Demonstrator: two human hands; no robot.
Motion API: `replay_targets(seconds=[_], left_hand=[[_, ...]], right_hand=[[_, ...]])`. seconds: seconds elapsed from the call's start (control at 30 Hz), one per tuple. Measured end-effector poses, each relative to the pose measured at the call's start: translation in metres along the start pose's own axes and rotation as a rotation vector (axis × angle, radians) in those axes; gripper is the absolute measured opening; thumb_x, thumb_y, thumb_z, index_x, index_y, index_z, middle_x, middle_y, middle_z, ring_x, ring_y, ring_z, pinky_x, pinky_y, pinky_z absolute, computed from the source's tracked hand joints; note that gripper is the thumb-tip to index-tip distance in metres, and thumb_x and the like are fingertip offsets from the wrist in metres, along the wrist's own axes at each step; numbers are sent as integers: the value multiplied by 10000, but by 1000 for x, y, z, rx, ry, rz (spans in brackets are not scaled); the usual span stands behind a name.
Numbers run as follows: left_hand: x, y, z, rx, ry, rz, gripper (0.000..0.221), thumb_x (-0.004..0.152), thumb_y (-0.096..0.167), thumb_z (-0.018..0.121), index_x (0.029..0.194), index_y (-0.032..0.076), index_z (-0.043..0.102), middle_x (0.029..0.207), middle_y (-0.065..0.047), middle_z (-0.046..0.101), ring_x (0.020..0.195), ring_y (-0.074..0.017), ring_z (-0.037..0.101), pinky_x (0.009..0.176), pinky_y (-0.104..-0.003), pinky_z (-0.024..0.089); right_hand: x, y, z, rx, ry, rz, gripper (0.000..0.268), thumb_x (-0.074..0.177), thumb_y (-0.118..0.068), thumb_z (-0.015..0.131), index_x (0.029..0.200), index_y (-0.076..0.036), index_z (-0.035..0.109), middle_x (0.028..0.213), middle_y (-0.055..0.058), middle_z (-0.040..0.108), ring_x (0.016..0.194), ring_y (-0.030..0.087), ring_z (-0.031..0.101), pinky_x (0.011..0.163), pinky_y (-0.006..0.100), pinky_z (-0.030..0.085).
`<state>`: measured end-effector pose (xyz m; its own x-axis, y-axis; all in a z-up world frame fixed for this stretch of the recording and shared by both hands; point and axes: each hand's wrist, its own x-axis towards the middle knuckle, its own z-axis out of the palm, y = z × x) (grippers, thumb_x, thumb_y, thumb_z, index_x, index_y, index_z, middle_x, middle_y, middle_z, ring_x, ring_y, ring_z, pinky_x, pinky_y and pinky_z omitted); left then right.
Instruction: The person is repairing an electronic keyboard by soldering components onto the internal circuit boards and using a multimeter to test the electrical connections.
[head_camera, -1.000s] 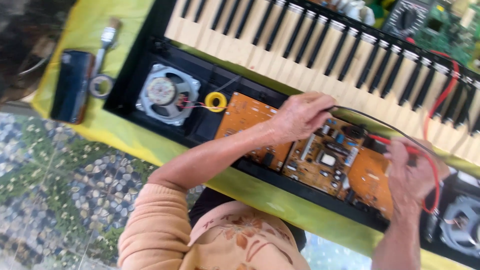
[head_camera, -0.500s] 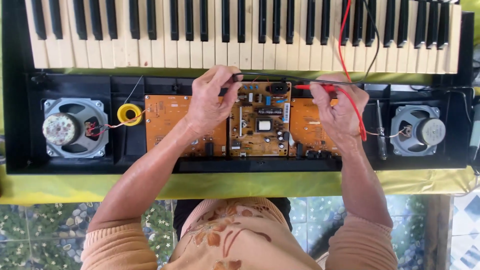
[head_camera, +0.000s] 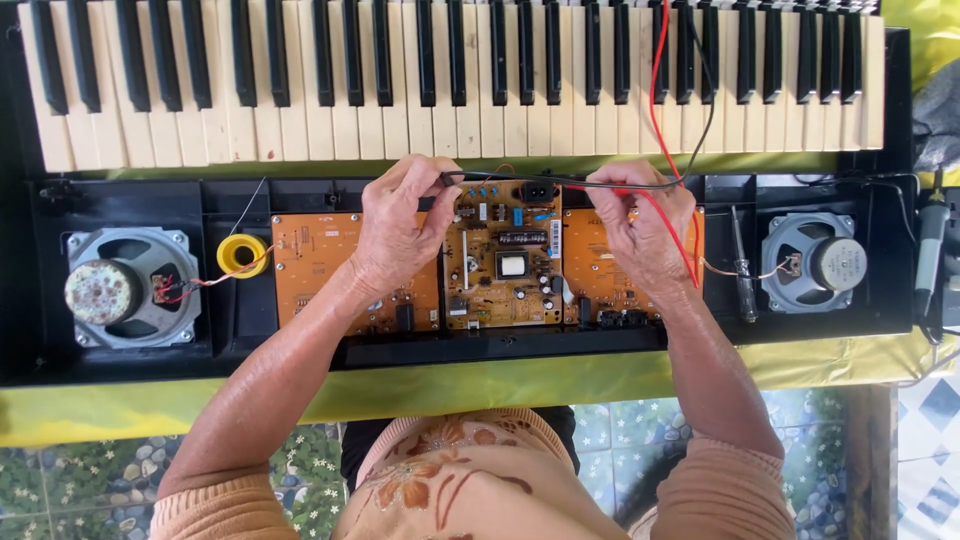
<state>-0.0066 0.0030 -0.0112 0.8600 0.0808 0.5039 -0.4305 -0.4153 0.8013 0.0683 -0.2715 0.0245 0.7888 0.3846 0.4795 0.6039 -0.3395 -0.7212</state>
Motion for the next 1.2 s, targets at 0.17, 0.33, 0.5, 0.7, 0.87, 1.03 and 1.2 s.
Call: replay_targets(seconds=[0.17,0.33,0.5,0.7,0.87,1.03,1.2], left_hand=[[2,3,-1,35,-26,-5,176,967,-66,637,1112,31,657,909,-138,625,782,-309,695,737,-358,636],[4,6,-1,40,-20,-1,171,965,-71,635,1097,35,657,903,-143,627,785,-321,693,727,-357,634],[4,6,-1,48,-14,4,158,964,-66,641,1086,32,664,898,-150,635,781,-332,691,718,-358,632],[3,7,-1,42,2,-16,158,964,-65,646,1084,36,665,898,-142,634,782,-323,684,727,-345,626],[1,6,0,31,7,-36,156,967,-54,665,1083,49,678,891,-130,632,782,-298,691,732,-343,629],[1,4,0,42,11,-27,138,965,-41,683,1071,47,679,871,-133,626,764,-319,693,716,-360,631],[1,4,-2,61,12,-4,117,963,-22,696,1055,47,677,849,-133,622,753,-332,701,686,-381,635]], right_hand=[[3,-9,-8,-9,-9,38,88,1045,-37,733,960,-24,717,711,119,576,644,185,633,648,266,541],[-2,-3,-2,22,-26,52,104,1031,-42,727,932,-19,705,685,111,551,608,173,595,613,267,529],[-5,3,4,43,-33,43,108,1025,-44,726,919,-28,710,677,107,534,576,178,562,596,272,523],[-3,2,5,-12,-90,-16,93,1035,-71,711,950,-34,703,690,137,555,573,286,607,595,310,523],[-6,7,12,-7,-137,-43,33,1009,-89,730,978,-78,723,732,124,591,601,299,623,619,337,533],[-11,16,7,-31,-91,-85,59,1013,-73,720,954,-63,723,720,127,596,589,310,616,600,320,531],[-13,23,9,-59,-70,-95,61,1008,-69,729,947,-68,728,721,112,612,582,296,617,604,292,532]])
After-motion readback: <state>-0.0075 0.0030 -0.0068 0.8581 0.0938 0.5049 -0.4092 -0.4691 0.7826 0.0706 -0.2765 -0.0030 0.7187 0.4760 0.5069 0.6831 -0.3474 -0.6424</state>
